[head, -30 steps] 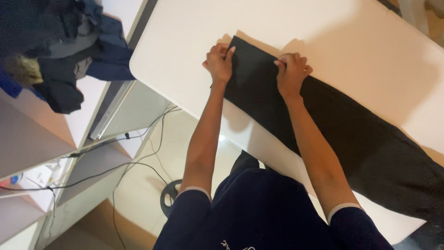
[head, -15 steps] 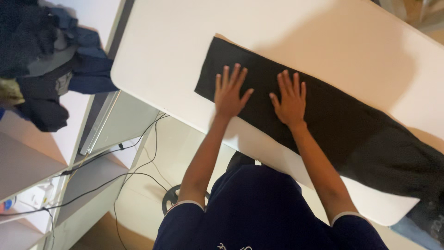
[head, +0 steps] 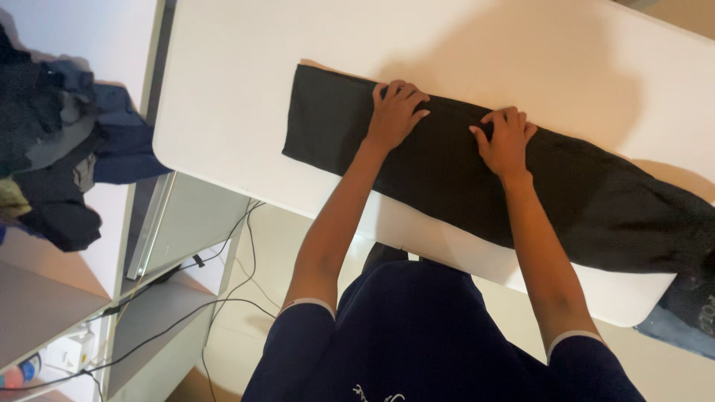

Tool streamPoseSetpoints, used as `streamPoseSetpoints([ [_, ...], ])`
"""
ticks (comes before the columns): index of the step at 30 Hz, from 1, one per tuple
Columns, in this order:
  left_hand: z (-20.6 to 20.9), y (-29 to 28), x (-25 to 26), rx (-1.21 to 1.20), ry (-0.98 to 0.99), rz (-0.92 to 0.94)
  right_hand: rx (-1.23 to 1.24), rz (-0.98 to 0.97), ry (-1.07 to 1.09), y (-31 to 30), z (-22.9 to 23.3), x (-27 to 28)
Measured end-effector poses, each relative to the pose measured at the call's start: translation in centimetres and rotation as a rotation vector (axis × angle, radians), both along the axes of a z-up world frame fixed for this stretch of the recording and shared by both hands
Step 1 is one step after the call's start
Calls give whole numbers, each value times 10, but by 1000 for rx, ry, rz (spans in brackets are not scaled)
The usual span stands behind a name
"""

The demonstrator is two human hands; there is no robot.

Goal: The person folds a pair of black pants on a white table and then places them into a suitcase.

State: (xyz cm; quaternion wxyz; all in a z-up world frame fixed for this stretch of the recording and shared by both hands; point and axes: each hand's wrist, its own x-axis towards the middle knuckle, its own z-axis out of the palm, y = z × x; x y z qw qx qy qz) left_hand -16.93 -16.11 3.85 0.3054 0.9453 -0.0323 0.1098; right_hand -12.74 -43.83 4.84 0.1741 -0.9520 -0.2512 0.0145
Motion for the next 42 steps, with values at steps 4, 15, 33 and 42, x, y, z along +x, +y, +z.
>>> streamPoseSetpoints([
  [4,4,4,19,-83,148,-41,41,-36,247,-1,13,22],
  [15,-19,-13,20,87,41,188,37,-7,-83,-59,-16,24],
  [33,8,-79,38,30,98,164,4,-225,-74,-168,-15,27],
  [42,5,-98,47,-13,157,45,-134,-158,-33,-250,-17,31],
])
